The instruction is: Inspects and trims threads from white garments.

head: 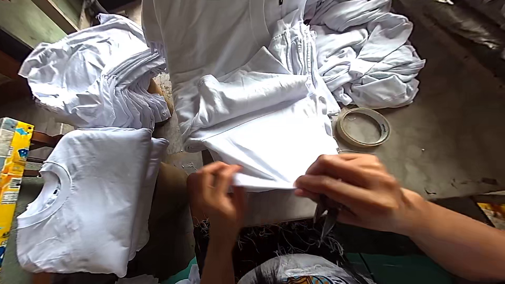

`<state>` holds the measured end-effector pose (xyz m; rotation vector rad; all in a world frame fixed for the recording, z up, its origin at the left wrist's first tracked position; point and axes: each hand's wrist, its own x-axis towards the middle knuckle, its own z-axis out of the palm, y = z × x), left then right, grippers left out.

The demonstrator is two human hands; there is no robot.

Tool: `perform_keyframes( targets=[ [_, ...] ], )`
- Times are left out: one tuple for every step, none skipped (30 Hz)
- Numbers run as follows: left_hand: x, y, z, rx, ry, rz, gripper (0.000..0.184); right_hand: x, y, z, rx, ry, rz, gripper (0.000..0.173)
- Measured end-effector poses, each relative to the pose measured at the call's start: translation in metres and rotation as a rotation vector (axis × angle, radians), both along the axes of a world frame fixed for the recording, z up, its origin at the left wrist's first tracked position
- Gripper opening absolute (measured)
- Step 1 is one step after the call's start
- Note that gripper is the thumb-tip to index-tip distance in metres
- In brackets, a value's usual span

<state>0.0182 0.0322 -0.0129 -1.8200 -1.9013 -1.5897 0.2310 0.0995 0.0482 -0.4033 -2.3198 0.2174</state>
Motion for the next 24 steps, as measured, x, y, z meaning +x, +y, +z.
perform_keyframes(
  targets=[
    [-0.008,0.007,-0.002,0.0,-0.059,0.046,0.022,-0.001,0.004,0.007,0.011,0.013,-0.036,0.016],
    [-0.011,0.013,-0.003,0.023,-0.172,0.032,0.019,-0.006,0.01,0.01,0.026,0.034,-0.087,0.016],
    [-0.006,0.014,-0.002,0.07,-0.341,-0.051,0.014,-0.013,0.019,0.007,0.03,0.043,-0.156,0.015],
    [0.001,0.013,0.002,0.101,-0.594,-0.209,0.015,-0.021,0.029,-0.001,0.01,0.022,-0.234,0.013],
    [0.009,0.01,0.007,0.088,-0.881,-0.351,0.023,-0.029,0.04,-0.015,-0.045,-0.028,-0.304,0.01],
    [0.013,0.007,0.01,0.047,-1.131,-0.414,0.029,-0.035,0.05,-0.03,-0.145,-0.111,-0.352,0.007],
    [0.014,0.006,0.011,0.011,-1.331,-0.414,0.035,-0.039,0.057,-0.041,-0.258,-0.2,-0.375,0.009],
    [0.013,0.005,0.01,-0.008,-1.457,-0.409,0.035,-0.041,0.06,-0.045,-0.32,-0.249,-0.382,0.01],
    [0.011,0.003,0.008,0.005,-1.504,-0.432,0.03,-0.042,0.06,-0.043,-0.333,-0.257,-0.378,0.01],
    [0.01,-0.001,0.005,0.031,-1.475,-0.485,0.02,-0.041,0.056,-0.04,-0.331,-0.23,-0.377,0.011],
    [0.009,-0.005,0.002,0.051,-1.394,-0.53,0.024,-0.04,0.048,-0.039,-0.326,-0.191,-0.386,0.014],
    [0.009,-0.007,0.0,0.076,-1.286,-0.531,0.029,-0.039,0.038,-0.037,-0.323,-0.159,-0.396,0.018],
    [0.01,-0.007,-0.001,0.122,-1.182,-0.481,0.022,-0.039,0.026,-0.036,-0.309,-0.127,-0.401,0.023],
    [0.01,-0.008,-0.002,0.156,-1.082,-0.412,0.013,-0.041,0.014,-0.035,-0.29,-0.089,-0.388,0.028],
    [0.008,-0.01,-0.002,0.163,-1.006,-0.357,0.008,-0.042,-0.001,-0.035,-0.293,-0.051,-0.358,0.031],
    [0.006,-0.015,-0.002,0.154,-0.948,-0.334,0.008,-0.045,-0.014,-0.035,-0.294,-0.022,-0.324,0.03],
    [0.004,-0.02,0.0,0.136,-0.9,-0.342,0.008,-0.048,-0.026,-0.037,-0.283,0.0,-0.297,0.029],
    [0.004,-0.026,0.002,0.118,-0.852,-0.361,0.009,-0.052,-0.035,-0.039,-0.258,0.012,-0.279,0.028],
    [0.004,-0.029,0.003,0.108,-0.804,-0.382,0.011,-0.056,-0.041,-0.041,-0.222,0.02,-0.276,0.027],
    [0.004,-0.032,0.003,0.104,-0.753,-0.399,0.013,-0.061,-0.045,-0.043,-0.181,0.026,-0.281,0.026],
    [0.004,-0.033,0.003,0.101,-0.695,-0.407,0.014,-0.065,-0.047,-0.044,-0.14,0.029,-0.29,0.025],
    [0.005,-0.033,0.003,0.097,-0.637,-0.402,0.013,-0.069,-0.047,-0.044,-0.106,0.036,-0.3,0.025],
    [0.005,-0.034,0.002,0.092,-0.576,-0.386,0.012,-0.073,-0.046,-0.044,-0.081,0.041,-0.308,0.024],
    [0.004,-0.034,0.001,0.087,-0.523,-0.367,0.013,-0.075,-0.044,-0.043,-0.07,0.04,-0.315,0.024]
  ],
)
